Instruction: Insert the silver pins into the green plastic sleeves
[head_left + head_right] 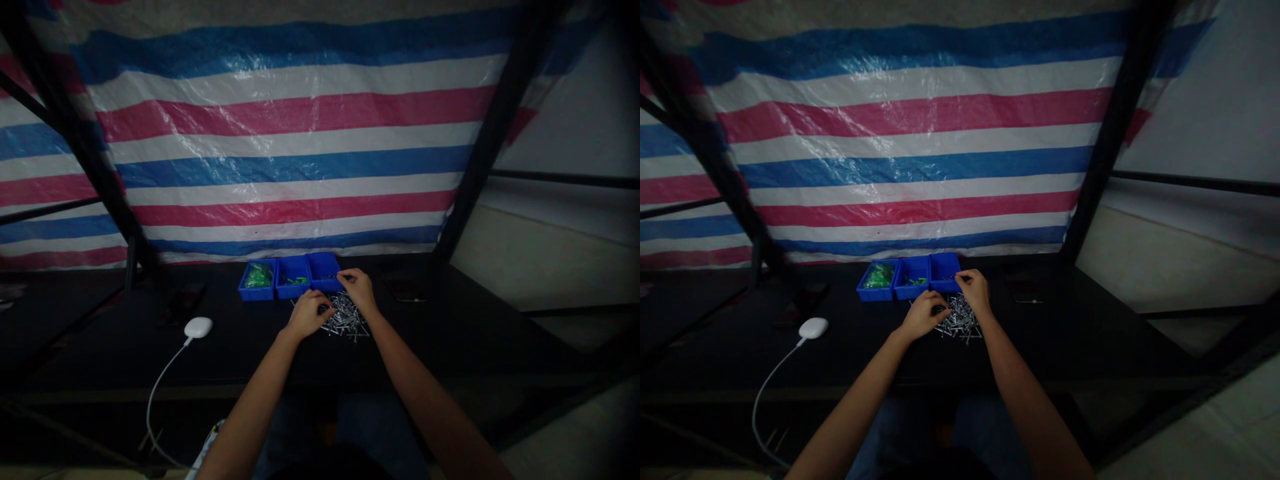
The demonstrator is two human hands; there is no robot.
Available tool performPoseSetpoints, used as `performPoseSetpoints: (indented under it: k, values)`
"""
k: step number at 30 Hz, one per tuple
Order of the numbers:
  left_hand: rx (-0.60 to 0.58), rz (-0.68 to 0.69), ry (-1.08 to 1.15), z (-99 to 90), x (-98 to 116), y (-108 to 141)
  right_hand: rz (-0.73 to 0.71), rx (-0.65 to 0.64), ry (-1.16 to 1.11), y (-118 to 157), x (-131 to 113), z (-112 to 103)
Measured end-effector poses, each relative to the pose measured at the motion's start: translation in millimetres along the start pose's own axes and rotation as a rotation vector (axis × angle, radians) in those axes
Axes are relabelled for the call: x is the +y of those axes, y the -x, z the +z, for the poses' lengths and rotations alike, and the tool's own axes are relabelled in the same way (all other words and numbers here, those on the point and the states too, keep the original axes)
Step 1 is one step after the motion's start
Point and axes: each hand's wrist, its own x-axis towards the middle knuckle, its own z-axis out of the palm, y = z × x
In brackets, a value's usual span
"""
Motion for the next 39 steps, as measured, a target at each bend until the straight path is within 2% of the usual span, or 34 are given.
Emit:
performPoseSetpoints:
  k: [10, 15, 19, 23, 28, 36, 39]
  values:
    - [0.070, -0.080, 0.207, 1.3, -1, -3, -0.001, 0.031, 0.061, 0, 0, -2]
    - [0.108, -0.197, 0.505, 5.3, -4, -7, 0.001, 0.138, -0.019, -1, -5, -4]
    - [0.240, -0.294, 0.809, 5.2, -8, -12, 0.020, 0.185, -0.140, -3, -8, -4]
    - [0.338, -0.354, 0.983, 0.6, -11, -14, 0.102, 0.083, -0.331, -1, -17, -1]
    - [0.451, -0.416, 1.009, -3.2, -11, -14, 0.071, -0.032, -0.358, 5, -32, 0]
    - [0.513, -0.408, 1.017, -7.4, -7, -13, 0.103, -0.349, -0.421, 13, -40, 6]
    - [0.508, -0.415, 1.019, -8.2, -8, -13, 0.112, -0.409, -0.444, 15, -41, 7]
